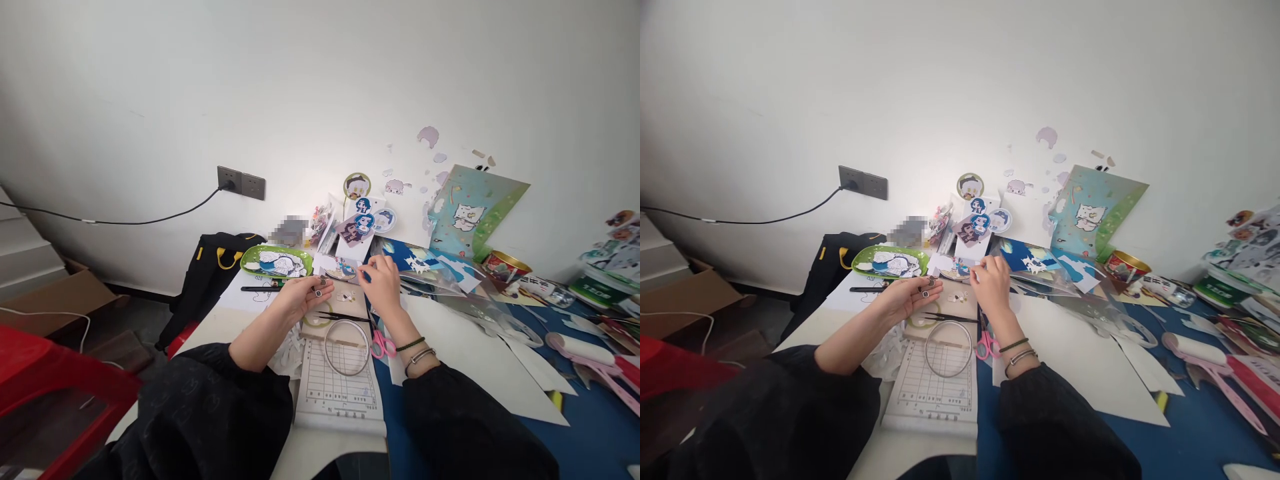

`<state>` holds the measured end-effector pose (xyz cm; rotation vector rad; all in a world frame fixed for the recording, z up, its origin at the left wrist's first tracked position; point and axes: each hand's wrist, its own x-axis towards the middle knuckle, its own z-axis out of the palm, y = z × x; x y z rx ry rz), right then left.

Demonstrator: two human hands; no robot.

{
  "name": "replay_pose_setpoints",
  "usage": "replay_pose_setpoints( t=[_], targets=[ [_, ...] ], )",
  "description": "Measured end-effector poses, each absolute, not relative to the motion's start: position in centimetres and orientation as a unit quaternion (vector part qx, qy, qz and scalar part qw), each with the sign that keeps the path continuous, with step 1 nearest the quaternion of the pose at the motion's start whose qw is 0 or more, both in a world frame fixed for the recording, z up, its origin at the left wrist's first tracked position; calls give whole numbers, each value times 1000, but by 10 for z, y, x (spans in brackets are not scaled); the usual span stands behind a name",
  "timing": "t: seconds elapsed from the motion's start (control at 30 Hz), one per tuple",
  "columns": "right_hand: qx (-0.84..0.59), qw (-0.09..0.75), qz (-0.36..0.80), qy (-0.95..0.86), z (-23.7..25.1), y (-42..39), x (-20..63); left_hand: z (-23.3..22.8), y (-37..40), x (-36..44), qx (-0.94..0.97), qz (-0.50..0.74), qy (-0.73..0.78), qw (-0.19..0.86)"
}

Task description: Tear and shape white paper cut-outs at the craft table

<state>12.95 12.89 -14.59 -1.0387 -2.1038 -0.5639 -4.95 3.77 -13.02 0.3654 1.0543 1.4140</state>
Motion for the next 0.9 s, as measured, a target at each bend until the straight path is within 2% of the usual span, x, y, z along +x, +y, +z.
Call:
replay_pose_setpoints(
  t=[0.33, 0.9],
  targets=[
    [-353, 235, -227, -877, -154, 137, 110, -126, 35, -49, 158, 618, 463, 615],
    [-385, 300, -159, -859, -157, 139, 117, -123, 34, -52, 168, 624, 460, 609]
  ],
)
